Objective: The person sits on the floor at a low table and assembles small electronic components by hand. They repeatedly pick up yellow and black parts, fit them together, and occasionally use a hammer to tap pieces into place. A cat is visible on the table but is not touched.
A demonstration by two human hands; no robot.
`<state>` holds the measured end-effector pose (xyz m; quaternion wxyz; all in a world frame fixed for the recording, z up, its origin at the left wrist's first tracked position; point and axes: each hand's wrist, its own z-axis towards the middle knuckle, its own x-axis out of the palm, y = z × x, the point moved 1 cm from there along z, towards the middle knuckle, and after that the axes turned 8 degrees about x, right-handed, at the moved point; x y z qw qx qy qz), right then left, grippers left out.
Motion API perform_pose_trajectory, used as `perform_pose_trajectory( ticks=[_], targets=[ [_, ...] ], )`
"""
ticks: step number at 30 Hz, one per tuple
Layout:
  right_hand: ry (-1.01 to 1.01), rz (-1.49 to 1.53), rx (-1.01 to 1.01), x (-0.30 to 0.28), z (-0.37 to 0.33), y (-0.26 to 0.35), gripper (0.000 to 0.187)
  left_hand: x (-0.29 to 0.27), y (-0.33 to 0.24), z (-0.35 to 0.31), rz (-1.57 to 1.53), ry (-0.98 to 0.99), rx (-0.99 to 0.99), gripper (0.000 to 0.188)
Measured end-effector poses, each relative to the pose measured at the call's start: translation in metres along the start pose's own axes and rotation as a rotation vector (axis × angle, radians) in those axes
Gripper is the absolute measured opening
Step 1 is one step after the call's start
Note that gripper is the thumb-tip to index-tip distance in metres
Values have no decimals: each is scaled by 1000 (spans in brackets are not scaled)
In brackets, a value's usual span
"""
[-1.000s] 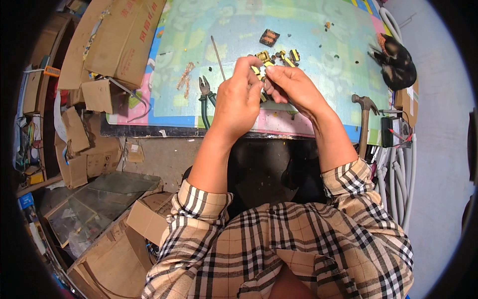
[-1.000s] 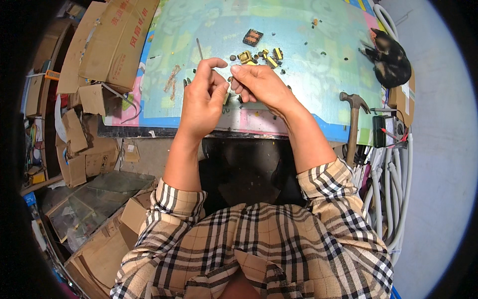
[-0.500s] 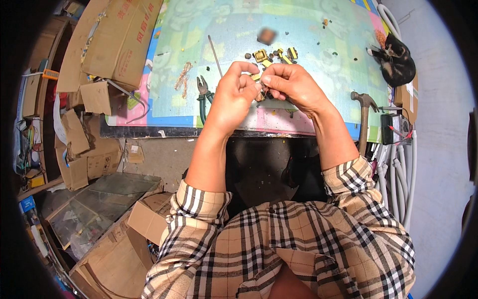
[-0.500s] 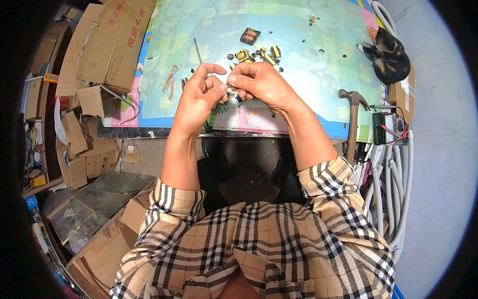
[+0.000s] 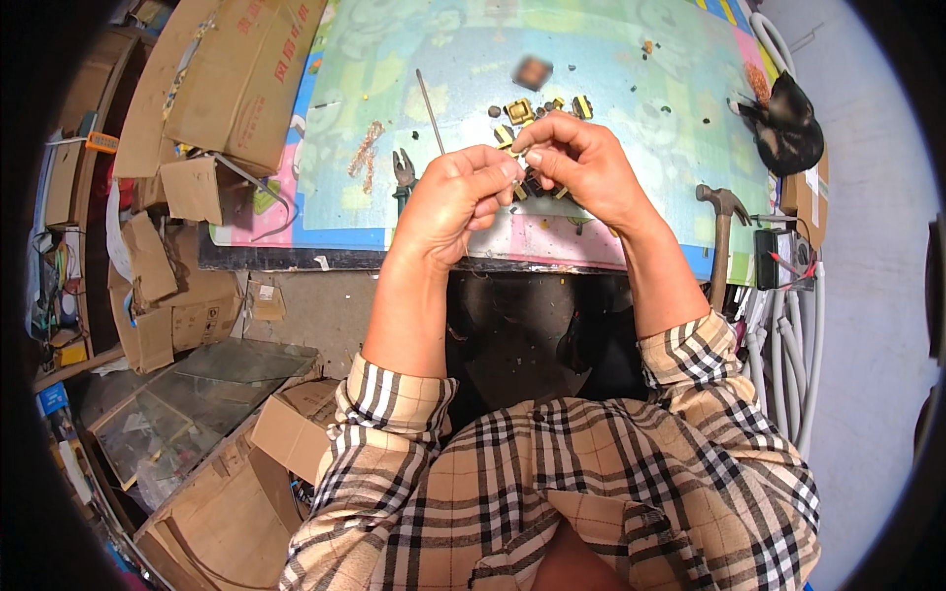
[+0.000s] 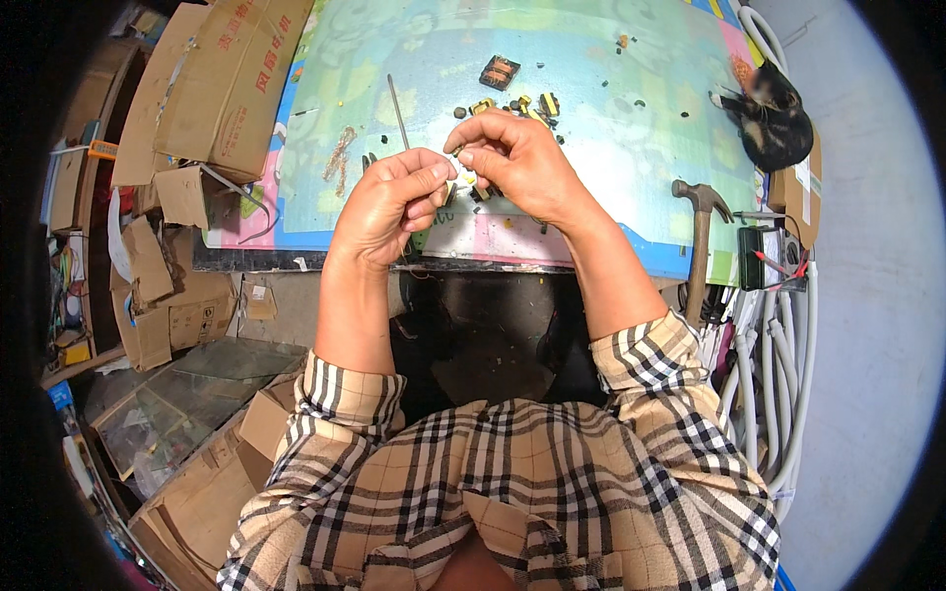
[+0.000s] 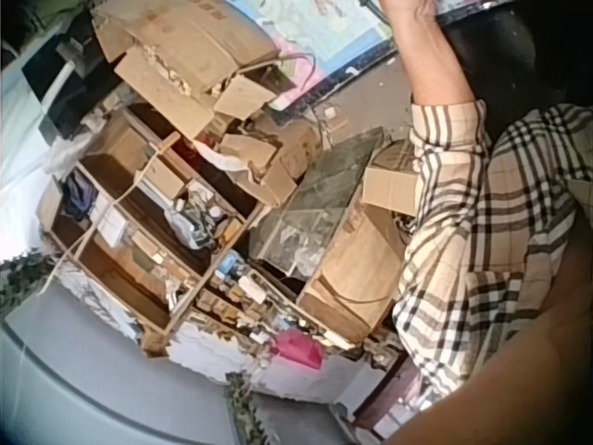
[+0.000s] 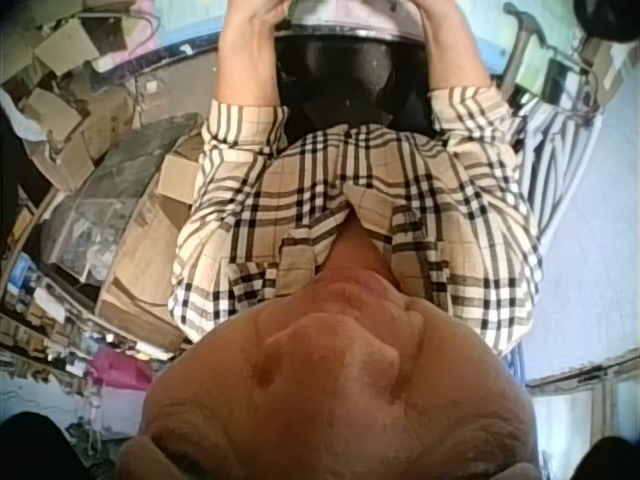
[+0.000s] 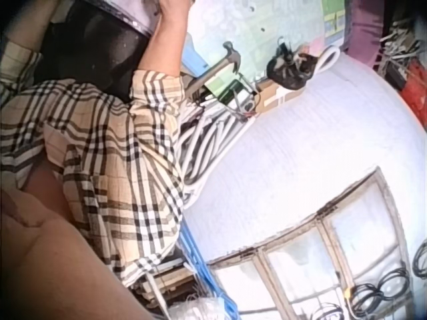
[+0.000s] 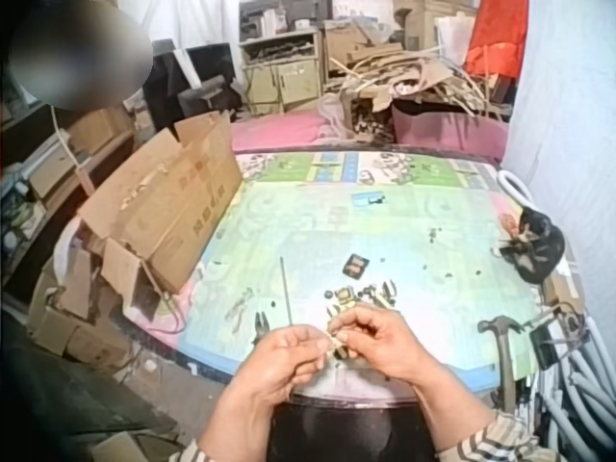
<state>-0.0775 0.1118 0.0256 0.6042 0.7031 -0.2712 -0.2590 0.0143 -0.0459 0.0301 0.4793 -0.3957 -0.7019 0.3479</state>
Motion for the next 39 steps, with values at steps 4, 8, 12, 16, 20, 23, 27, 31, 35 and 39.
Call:
perform_pose_trajectory(
  ticks=[4, 8, 12, 16, 20, 23, 27, 31, 35, 39],
  targets=[
    [16, 61, 55, 0, 3, -2, 15, 5, -2, -3, 137, -58, 79, 11],
    [29, 198, 137, -4, 8, -12, 17, 6, -3, -3, 169, -82, 73, 13],
    [72, 139, 203, 2, 3, -4, 16, 3, -2, -3, 173, -82, 72, 13],
    [40, 80, 202, 7, 1, -3, 17, 4, 1, -2, 267, -98, 163, 17],
    [-26, 121, 179, 8, 2, -3, 15, 5, 6, 2, 428, -101, 215, 19],
    [-57, 125, 165, 10, 2, -2, 14, 3, 13, 6, 577, -103, 263, 21],
    [-46, 57, 145, 12, 4, -3, 13, 6, 11, 3, 690, -131, 279, 24],
    [-90, 61, 157, 11, 3, -3, 12, 10, 9, 2, 678, -117, 299, 25],
    [-110, 67, 100, 12, 5, -7, 12, 10, 10, 2, 741, -96, 340, 24],
    [-128, -16, 44, 13, 7, -11, 10, 15, 11, 1, 887, -213, 391, 21]
  ],
)
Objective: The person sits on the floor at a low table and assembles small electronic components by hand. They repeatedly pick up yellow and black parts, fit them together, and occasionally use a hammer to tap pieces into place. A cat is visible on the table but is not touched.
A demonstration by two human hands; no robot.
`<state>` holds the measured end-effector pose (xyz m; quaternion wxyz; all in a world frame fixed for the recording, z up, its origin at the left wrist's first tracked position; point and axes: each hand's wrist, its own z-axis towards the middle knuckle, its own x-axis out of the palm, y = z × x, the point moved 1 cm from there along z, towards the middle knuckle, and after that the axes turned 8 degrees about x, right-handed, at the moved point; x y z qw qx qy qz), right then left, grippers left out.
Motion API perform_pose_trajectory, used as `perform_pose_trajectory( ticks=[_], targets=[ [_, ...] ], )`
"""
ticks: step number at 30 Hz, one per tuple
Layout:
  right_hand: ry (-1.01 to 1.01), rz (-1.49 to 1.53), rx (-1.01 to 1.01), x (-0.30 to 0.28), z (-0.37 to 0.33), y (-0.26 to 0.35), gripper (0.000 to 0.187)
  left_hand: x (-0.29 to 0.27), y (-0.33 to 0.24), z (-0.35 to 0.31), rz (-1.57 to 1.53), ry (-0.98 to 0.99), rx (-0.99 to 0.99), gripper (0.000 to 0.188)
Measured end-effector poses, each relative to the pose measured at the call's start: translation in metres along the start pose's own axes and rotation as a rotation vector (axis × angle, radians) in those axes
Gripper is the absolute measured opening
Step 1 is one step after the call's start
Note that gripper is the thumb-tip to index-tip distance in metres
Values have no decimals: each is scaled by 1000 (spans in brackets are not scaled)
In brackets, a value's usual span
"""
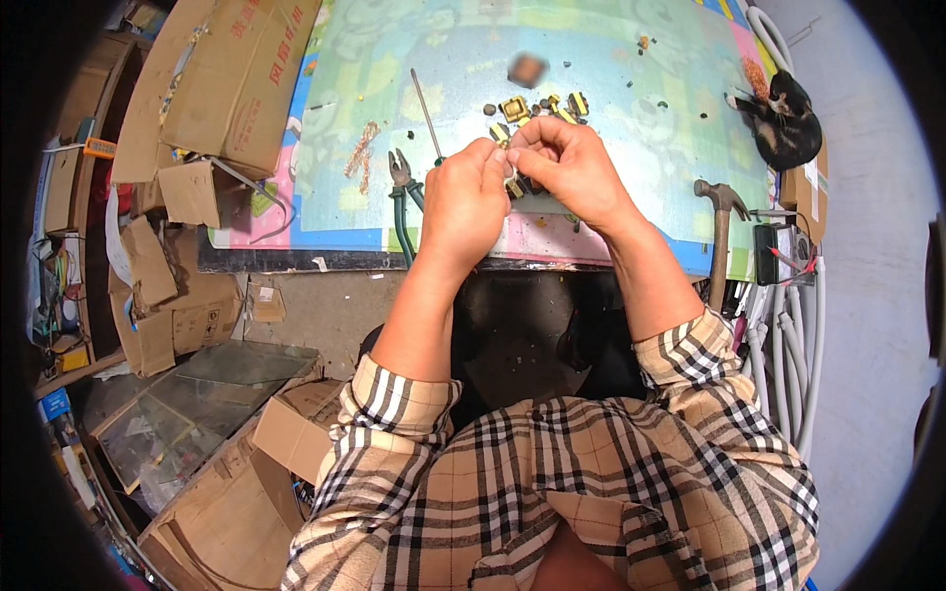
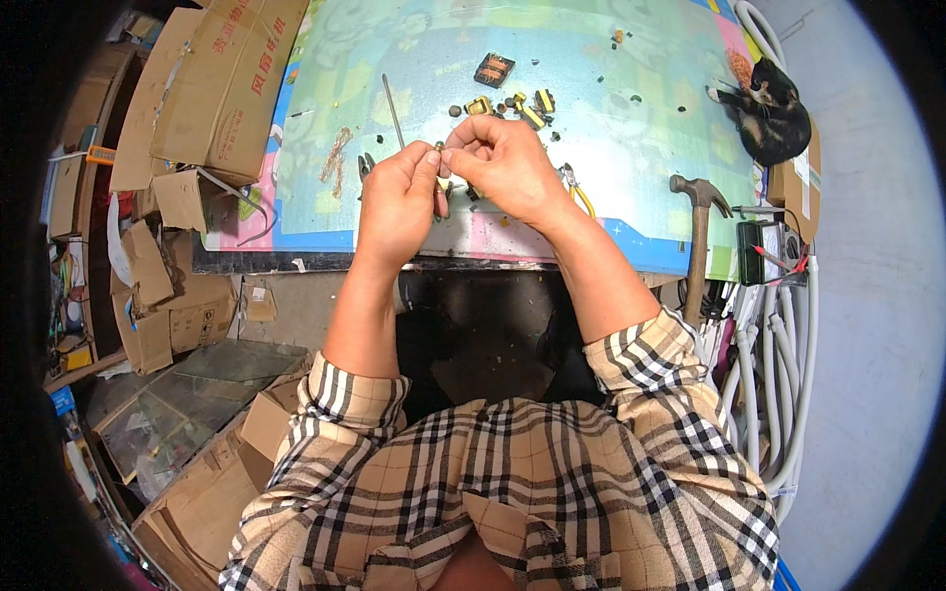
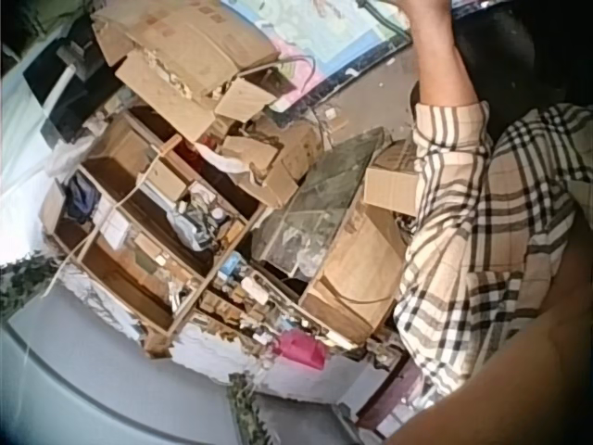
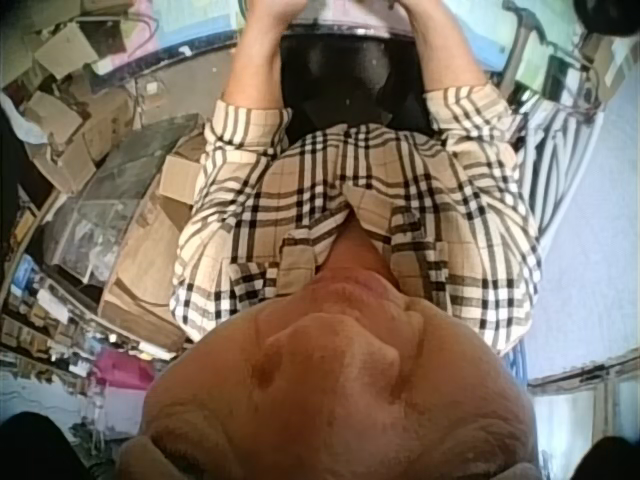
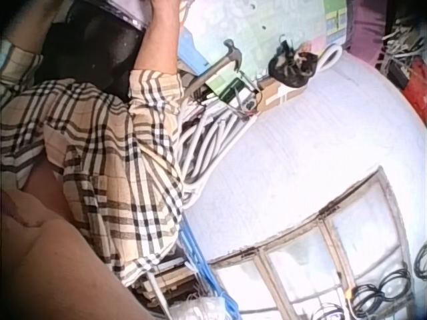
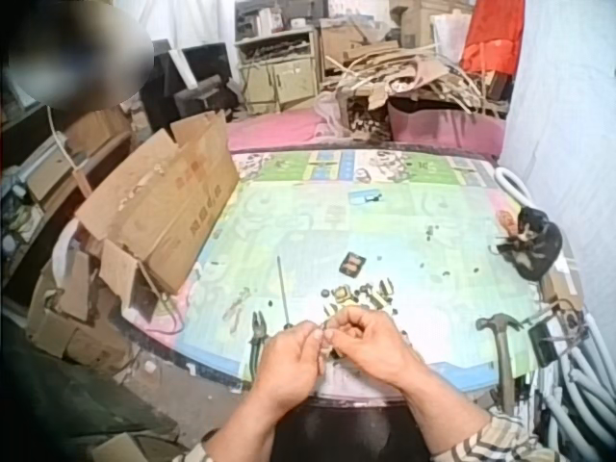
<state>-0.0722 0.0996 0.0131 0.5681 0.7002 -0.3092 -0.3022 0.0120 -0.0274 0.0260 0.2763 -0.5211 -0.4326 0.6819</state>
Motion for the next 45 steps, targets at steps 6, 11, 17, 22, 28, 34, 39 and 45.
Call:
perform_pose_trajectory(
  ticks=[6, 11, 17, 22, 28, 34, 39, 45],
  targets=[
    [-31, -122, 19, -5, -4, 6, 11, 1, -11, -2, 303, -35, 70, 18],
    [-98, -261, -110, -5, -2, -1, 14, -5, -7, -1, 376, 104, 190, 13],
    [35, -164, 139, -10, -1, 0, 11, -2, -5, 0, 188, 48, 166, 17],
    [264, -84, 105, -11, -7, 12, 8, -7, -1, 3, 231, -91, 95, 17],
    [194, 31, 99, -15, -6, 14, 10, -5, -9, 1, 183, -54, 10, 17],
    [129, -5, 89, -6, -3, 1, 12, -4, -6, 1, 158, 41, 12, 15],
    [45, -126, 66, -4, -6, 10, 11, -5, 0, 0, 152, 55, 79, 14],
    [20, -125, 85, -5, -6, 11, 12, -3, 2, 1, 69, 59, 97, 16]
  ],
)
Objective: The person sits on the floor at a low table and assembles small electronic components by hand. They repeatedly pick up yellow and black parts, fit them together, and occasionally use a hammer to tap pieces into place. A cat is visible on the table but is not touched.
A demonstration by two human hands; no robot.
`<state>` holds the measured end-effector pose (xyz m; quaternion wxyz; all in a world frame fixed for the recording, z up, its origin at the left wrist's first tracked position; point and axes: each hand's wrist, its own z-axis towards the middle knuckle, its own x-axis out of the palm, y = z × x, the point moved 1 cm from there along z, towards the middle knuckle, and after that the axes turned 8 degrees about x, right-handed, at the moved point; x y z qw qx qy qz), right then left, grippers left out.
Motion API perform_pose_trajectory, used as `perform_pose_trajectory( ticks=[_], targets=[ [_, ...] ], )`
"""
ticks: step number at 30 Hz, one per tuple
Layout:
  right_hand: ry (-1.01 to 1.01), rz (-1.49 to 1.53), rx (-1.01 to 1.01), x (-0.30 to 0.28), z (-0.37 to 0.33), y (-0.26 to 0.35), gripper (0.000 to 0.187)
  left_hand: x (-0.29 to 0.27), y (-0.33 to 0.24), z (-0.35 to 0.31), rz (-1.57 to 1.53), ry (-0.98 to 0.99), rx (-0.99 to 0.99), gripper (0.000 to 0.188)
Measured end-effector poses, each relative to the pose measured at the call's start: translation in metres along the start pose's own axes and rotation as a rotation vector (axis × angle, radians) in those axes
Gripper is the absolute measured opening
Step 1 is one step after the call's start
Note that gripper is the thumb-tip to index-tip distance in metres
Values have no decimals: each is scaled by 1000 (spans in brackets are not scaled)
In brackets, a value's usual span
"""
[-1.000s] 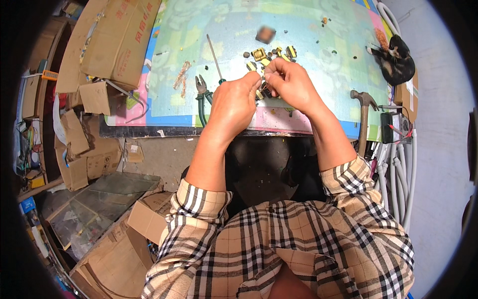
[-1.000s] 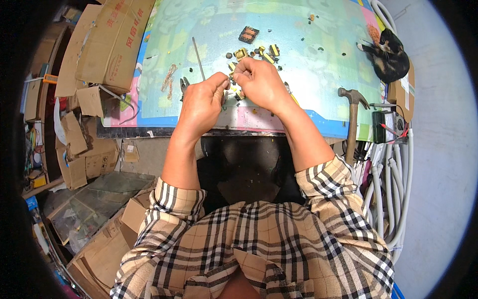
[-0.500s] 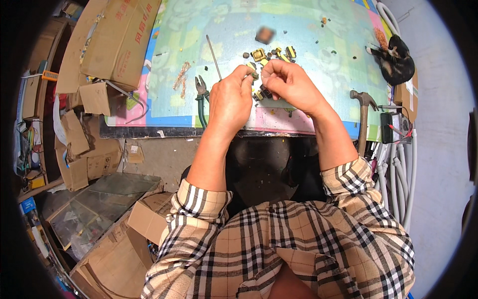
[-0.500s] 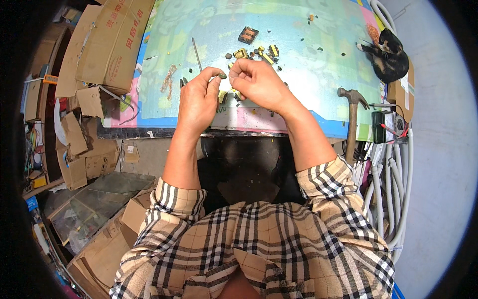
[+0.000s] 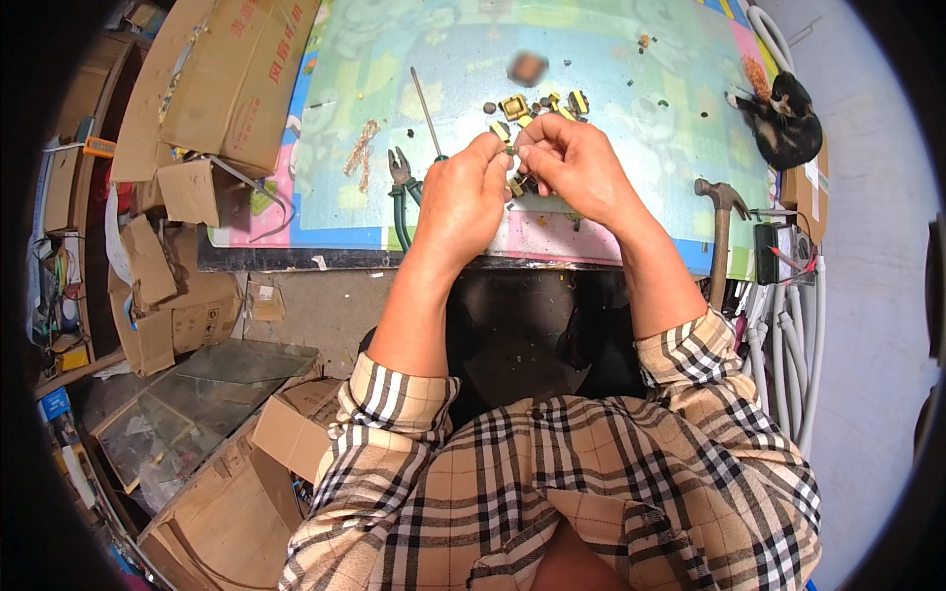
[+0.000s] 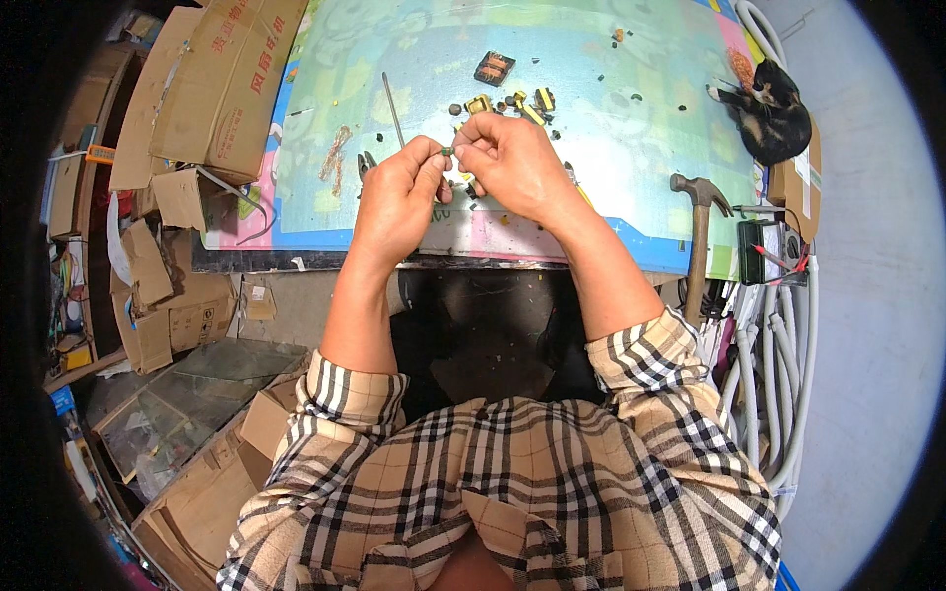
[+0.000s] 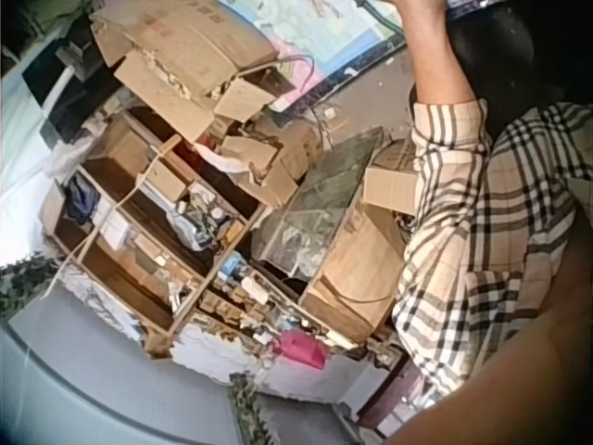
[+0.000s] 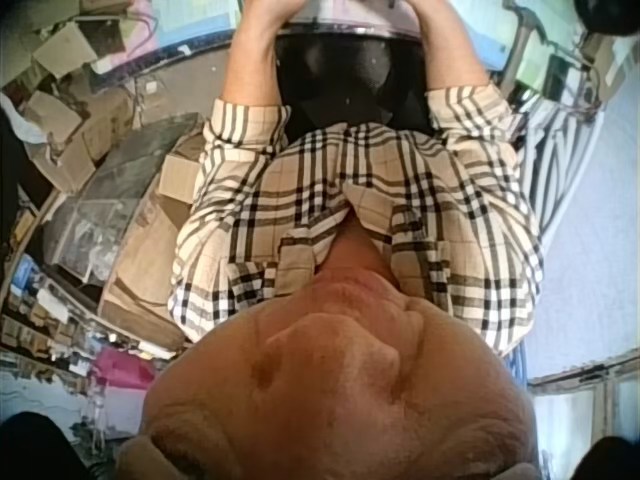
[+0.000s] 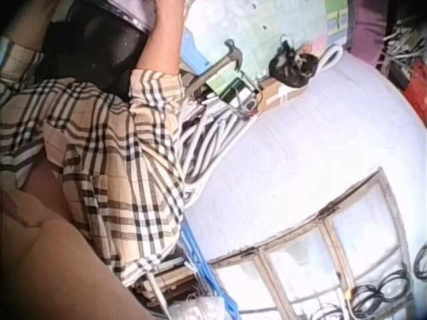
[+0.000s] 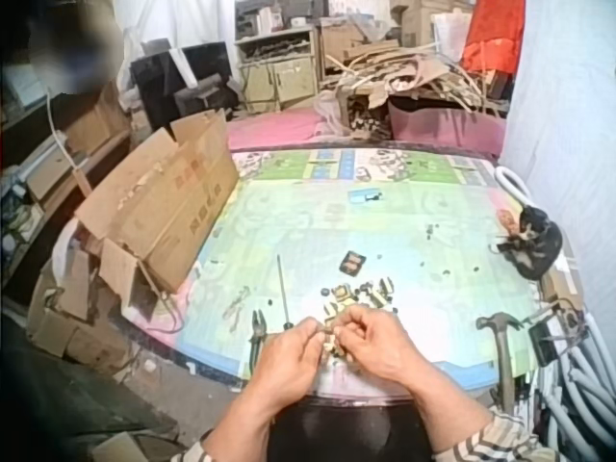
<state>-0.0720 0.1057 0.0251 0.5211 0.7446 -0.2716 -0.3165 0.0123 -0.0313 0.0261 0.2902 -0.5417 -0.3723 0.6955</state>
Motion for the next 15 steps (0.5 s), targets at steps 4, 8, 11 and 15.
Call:
perform_pose_trajectory(
  ticks=[4, 8, 11, 15],
  targets=[
    [-6, 30, -10, 3, -1, 2, 12, -1, -4, -1, -14, -33, -20, 16],
    [-17, -10, -22, 1, -1, 0, 13, 0, -5, 0, 80, -40, 35, 20],
    [-20, 21, -33, 1, -1, 1, 13, 0, -4, 1, -3, -54, -9, 21],
    [-12, 6, -5, 3, -4, 6, 11, 2, 1, 2, -231, -106, -138, 21]
  ],
)
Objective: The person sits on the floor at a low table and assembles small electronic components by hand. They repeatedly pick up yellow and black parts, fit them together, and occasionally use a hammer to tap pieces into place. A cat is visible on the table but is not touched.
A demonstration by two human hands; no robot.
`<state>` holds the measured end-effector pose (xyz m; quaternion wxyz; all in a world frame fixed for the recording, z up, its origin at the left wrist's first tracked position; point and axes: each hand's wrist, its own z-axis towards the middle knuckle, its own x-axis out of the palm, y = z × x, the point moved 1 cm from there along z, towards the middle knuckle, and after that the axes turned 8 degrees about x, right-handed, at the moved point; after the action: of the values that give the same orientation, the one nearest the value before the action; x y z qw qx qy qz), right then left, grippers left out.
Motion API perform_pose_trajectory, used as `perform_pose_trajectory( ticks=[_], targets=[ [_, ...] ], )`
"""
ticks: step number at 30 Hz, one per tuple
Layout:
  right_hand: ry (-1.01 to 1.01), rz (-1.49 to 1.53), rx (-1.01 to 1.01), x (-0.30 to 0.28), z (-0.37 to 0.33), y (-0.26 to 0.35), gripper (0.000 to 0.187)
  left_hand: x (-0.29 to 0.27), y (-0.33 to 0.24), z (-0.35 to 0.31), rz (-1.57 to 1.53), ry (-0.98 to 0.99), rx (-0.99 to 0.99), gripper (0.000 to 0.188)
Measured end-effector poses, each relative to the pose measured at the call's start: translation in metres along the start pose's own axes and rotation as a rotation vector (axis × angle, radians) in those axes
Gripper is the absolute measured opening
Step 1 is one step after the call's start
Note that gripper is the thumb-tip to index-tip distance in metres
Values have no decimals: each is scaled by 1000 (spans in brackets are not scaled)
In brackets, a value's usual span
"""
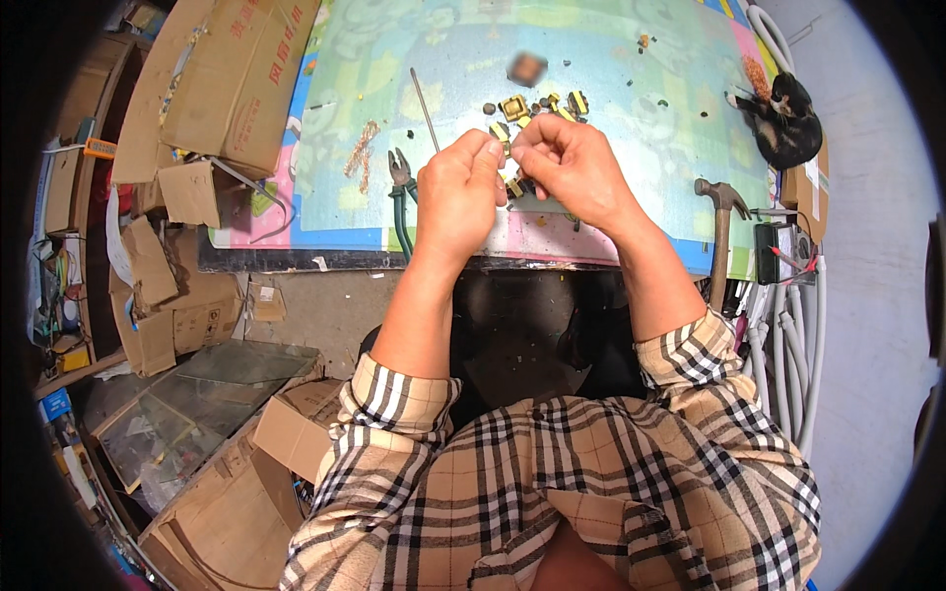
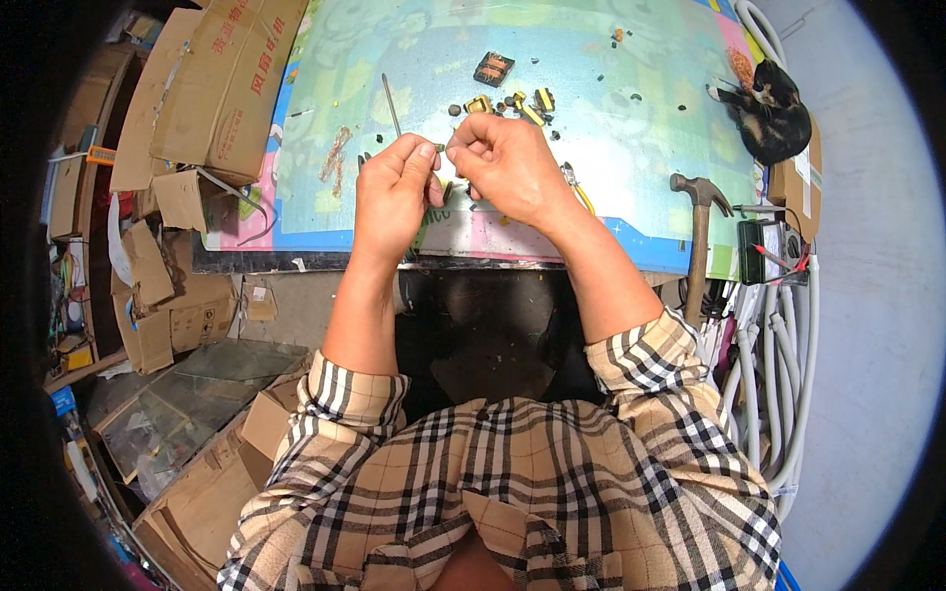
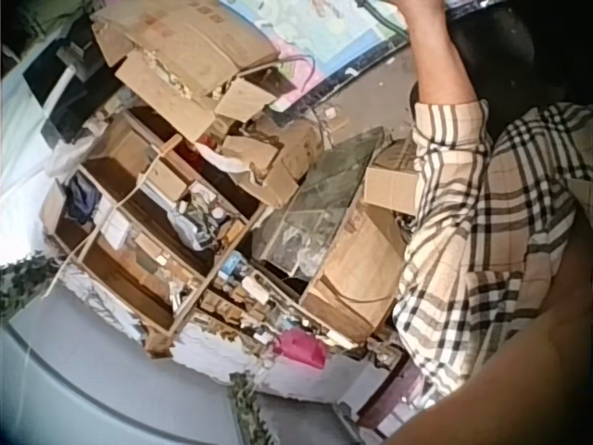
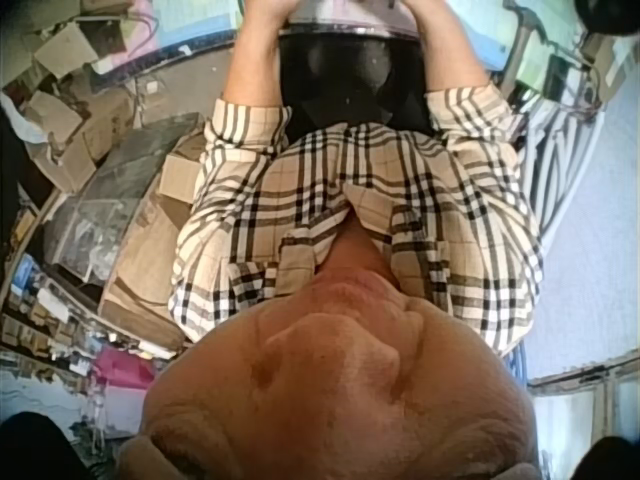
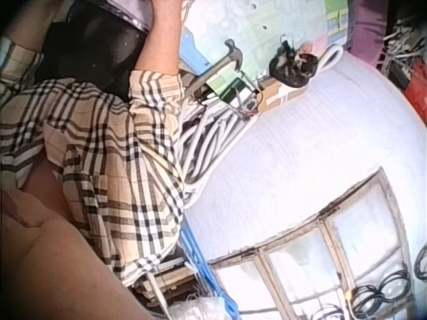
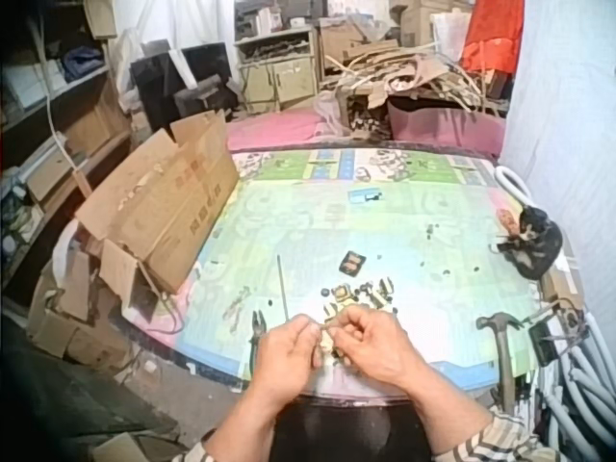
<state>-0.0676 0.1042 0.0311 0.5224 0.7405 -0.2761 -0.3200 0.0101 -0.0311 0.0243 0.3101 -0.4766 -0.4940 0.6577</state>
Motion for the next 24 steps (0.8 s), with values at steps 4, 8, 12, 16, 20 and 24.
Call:
perform_pose_trajectory(
  ticks=[4, 8, 12, 16, 20, 24],
  targets=[
    [43, -109, -66, -4, 0, -1, 11, 3, 0, -1, -58, -53, -51, 23],
    [56, 26, -93, -12, 0, 0, 12, 0, -2, -1, -136, 46, -77, 23],
    [-77, 123, -114, -11, 7, -10, 12, -1, -6, -2, -161, 167, -27, 21],
    [46, -55, 22, -11, 7, -12, 9, 0, -8, -2, -180, 83, -41, 20],
    [298, -27, 41, -13, -2, 0, 8, 2, 2, 0, -260, 0, -81, 20],
    [297, 157, 42, -24, -4, 6, 11, 0, 2, 0, -102, 17, -89, 20]
  ],
)
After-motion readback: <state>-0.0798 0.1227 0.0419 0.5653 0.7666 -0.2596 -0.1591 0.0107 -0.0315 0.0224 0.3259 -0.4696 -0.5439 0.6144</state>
